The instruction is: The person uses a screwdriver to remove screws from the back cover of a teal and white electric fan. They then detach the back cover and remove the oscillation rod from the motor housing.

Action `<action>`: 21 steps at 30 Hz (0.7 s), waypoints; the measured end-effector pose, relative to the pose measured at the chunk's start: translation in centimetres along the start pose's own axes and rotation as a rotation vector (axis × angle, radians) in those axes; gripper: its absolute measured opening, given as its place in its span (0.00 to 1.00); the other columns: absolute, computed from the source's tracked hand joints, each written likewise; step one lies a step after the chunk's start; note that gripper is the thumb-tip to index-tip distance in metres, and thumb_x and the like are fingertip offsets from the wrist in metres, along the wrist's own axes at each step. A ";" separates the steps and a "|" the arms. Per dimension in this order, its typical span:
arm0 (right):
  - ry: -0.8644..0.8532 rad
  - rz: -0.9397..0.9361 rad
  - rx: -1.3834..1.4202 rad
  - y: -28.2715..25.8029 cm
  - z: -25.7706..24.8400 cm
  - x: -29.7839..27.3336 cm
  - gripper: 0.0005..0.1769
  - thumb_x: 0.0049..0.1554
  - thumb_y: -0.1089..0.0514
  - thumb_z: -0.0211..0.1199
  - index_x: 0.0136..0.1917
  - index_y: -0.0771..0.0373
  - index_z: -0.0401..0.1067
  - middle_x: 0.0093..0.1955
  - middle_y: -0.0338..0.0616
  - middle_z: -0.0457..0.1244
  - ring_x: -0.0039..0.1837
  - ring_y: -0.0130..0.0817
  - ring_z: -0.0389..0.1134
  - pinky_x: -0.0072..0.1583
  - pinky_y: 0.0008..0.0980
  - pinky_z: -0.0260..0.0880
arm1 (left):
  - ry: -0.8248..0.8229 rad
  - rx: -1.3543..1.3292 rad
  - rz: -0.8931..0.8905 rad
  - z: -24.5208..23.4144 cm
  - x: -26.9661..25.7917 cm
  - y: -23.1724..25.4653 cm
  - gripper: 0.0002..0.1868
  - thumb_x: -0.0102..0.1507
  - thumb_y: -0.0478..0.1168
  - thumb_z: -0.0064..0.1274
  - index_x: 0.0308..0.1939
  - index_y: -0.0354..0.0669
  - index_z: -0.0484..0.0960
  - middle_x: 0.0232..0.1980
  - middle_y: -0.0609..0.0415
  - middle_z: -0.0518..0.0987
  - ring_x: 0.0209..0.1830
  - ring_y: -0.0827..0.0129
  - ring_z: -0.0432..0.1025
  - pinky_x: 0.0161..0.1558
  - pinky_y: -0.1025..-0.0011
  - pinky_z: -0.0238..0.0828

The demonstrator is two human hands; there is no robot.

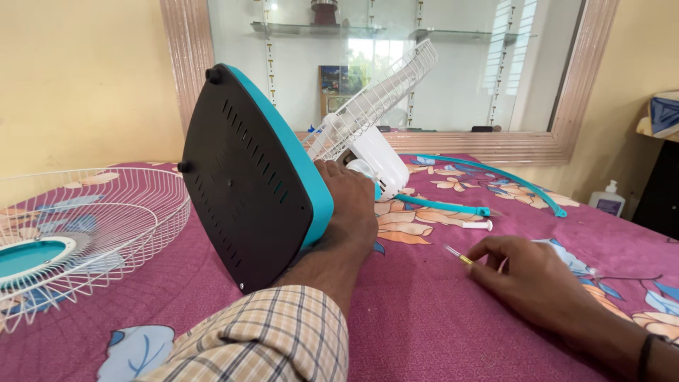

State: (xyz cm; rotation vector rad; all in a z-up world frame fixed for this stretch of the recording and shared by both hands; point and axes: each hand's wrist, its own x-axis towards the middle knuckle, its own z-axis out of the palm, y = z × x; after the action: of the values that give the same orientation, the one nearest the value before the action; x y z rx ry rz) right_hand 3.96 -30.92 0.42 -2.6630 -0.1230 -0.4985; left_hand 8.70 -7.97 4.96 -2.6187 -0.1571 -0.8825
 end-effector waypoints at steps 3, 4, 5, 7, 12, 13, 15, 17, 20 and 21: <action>-0.053 0.186 0.125 1.9 -0.6 0.7 0.17 0.61 0.51 0.63 0.60 0.56 0.82 0.45 0.44 0.71 0.40 0.48 0.75 0.43 0.50 0.79 | -0.017 -0.059 0.004 -0.5 0.3 -0.4 0.22 0.60 0.48 0.60 0.57 0.48 0.82 0.57 0.51 0.80 0.60 0.59 0.69 0.58 0.57 0.53; -0.031 0.202 0.044 2.5 -0.8 0.9 0.18 0.59 0.48 0.64 0.59 0.54 0.81 0.45 0.44 0.73 0.42 0.45 0.75 0.46 0.47 0.79 | -0.044 -0.063 0.019 -0.5 0.2 -0.5 0.23 0.60 0.48 0.61 0.58 0.49 0.82 0.57 0.52 0.80 0.60 0.59 0.69 0.58 0.56 0.52; -0.007 0.211 -0.042 3.1 -1.1 1.2 0.19 0.57 0.46 0.65 0.58 0.53 0.81 0.45 0.44 0.74 0.43 0.42 0.75 0.49 0.44 0.78 | -0.069 -0.070 0.028 -0.6 0.2 -0.7 0.23 0.59 0.49 0.62 0.58 0.50 0.81 0.57 0.53 0.80 0.61 0.58 0.68 0.59 0.56 0.52; 0.017 0.213 -0.121 4.1 -1.5 1.6 0.20 0.55 0.43 0.67 0.57 0.52 0.81 0.46 0.43 0.74 0.46 0.40 0.75 0.52 0.40 0.78 | -0.095 -0.085 0.029 -0.8 0.1 -0.9 0.24 0.58 0.48 0.64 0.58 0.52 0.81 0.57 0.53 0.80 0.62 0.59 0.68 0.59 0.55 0.51; 0.025 0.148 -0.109 5.8 -0.9 2.7 0.24 0.52 0.38 0.70 0.55 0.52 0.83 0.49 0.40 0.73 0.51 0.36 0.75 0.56 0.38 0.77 | -0.036 -0.120 -0.006 -0.7 -0.5 -0.9 0.21 0.58 0.46 0.64 0.55 0.52 0.84 0.56 0.52 0.81 0.61 0.60 0.69 0.62 0.56 0.50; 0.015 0.150 -0.091 5.9 -0.7 3.3 0.24 0.53 0.38 0.69 0.56 0.52 0.82 0.50 0.39 0.74 0.51 0.35 0.76 0.56 0.37 0.77 | -0.025 -0.118 -0.009 -0.6 -0.5 -0.9 0.22 0.58 0.47 0.64 0.55 0.52 0.83 0.56 0.51 0.81 0.61 0.60 0.69 0.62 0.55 0.50; -0.001 0.153 -0.057 6.1 -0.6 4.8 0.24 0.53 0.37 0.68 0.56 0.51 0.81 0.52 0.38 0.76 0.52 0.35 0.78 0.58 0.37 0.76 | 0.001 -0.116 -0.016 -0.4 -0.5 -0.9 0.22 0.58 0.47 0.64 0.55 0.51 0.82 0.56 0.51 0.80 0.61 0.59 0.69 0.62 0.55 0.49; -0.028 0.172 -0.042 6.4 -0.5 6.0 0.26 0.54 0.35 0.68 0.58 0.51 0.80 0.54 0.39 0.75 0.55 0.34 0.77 0.60 0.37 0.77 | -0.016 -0.089 -0.007 -0.3 -0.2 -0.7 0.27 0.55 0.48 0.65 0.57 0.47 0.80 0.56 0.50 0.79 0.60 0.59 0.69 0.61 0.56 0.49; -0.015 0.066 -0.014 7.1 -0.4 8.4 0.26 0.55 0.37 0.69 0.60 0.54 0.79 0.56 0.43 0.72 0.58 0.34 0.76 0.62 0.37 0.76 | -0.004 -0.072 -0.013 0.2 0.1 -0.5 0.26 0.58 0.47 0.62 0.58 0.43 0.79 0.55 0.49 0.79 0.58 0.59 0.69 0.60 0.56 0.50; 0.001 0.011 -0.002 7.3 -0.1 9.2 0.26 0.55 0.39 0.69 0.60 0.55 0.79 0.56 0.45 0.71 0.59 0.35 0.76 0.62 0.37 0.76 | 0.007 -0.070 -0.015 0.3 0.2 -0.5 0.24 0.60 0.47 0.60 0.58 0.42 0.79 0.55 0.48 0.79 0.58 0.59 0.69 0.60 0.55 0.51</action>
State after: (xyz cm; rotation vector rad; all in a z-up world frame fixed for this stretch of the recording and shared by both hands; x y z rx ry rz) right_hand 13.70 -37.51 0.97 -2.6645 -0.1082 -0.4964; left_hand 8.90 -7.42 5.02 -2.6816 -0.1469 -0.9186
